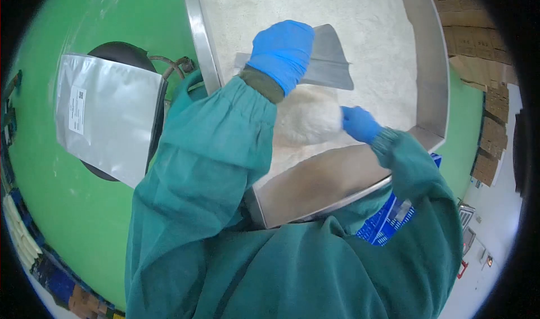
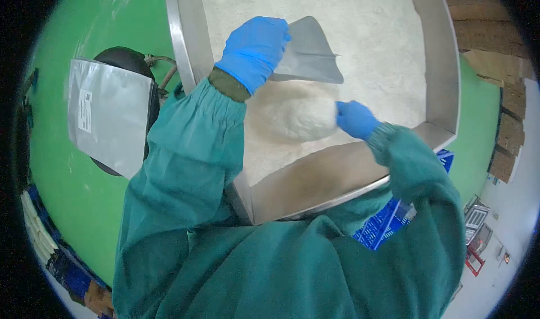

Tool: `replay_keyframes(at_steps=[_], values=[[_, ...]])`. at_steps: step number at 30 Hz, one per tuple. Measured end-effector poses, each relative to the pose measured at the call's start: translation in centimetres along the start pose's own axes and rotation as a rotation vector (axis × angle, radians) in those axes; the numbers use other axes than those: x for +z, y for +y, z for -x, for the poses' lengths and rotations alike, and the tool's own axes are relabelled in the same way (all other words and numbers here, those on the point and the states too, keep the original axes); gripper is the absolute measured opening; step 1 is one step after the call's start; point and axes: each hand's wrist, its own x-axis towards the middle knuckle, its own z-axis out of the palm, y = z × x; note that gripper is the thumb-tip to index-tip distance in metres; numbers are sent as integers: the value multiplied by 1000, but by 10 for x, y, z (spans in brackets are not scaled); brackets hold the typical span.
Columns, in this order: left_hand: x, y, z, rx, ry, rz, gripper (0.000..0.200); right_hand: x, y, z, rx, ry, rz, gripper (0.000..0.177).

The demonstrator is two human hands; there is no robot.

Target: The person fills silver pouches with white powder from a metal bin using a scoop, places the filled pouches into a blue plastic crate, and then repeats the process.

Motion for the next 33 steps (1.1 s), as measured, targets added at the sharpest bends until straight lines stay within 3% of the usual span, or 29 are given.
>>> replay_keyframes(at_steps=[5, 9, 11, 12, 17, 19, 21, 22, 23, 24, 26, 28, 29, 30, 31, 33], values=[[-3, -6, -1, -1, -43, 28, 17, -127, -25, 118, 3, 302, -123, 24], [-2, -2, 6, 37, -41, -22, 18, -170, -51, 106, 41, 343, -6, 25], [-5, 4, 10, -8, -17, 5, 18, -154, -51, 67, -245, 604, 375, 25], [-9, 7, 11, -11, -6, 0, 18, -160, -87, 56, -13, 399, 428, 24], [-7, -1, 5, -39, -60, 7, 19, -190, -59, 105, -11, 352, 723, 26], [-4, -4, 2, -22, -48, 17, 19, -200, -45, 133, 138, 256, 667, 29], [-6, 2, 3, 31, -31, 16, 19, -181, -57, 111, 120, 246, 255, 36], [-9, 5, 8, -62, 56, 30, 20, -142, -39, 80, -140, 678, 383, 51], [-12, 9, 15, -156, 150, 42, 22, -116, -39, 40, -71, 691, 245, 57], [-5, 18, 28, -211, 57, -62, 24, -123, -58, 7, 112, 137, -33, 60], [-12, 13, 32, -265, -6, -197, 26, -78, -51, -49, 154, 429, -578, 45], [-52, -22, 18, 274, -504, -520, 32, -111, -27, -38, 49, 459, -557, 39], [-82, -15, 15, 112, -532, -384, 33, -119, -18, -21, -12, 456, -527, 37], [-118, 5, 14, -49, -549, -241, 35, -141, -49, 35, 59, 518, -575, 36], [-134, 37, 34, -100, -281, -198, 38, -157, -60, 76, 13, 535, -523, 36], [-138, 78, 79, 43, -184, -240, 38, -149, -59, 135, -8, 550, -482, 36]])
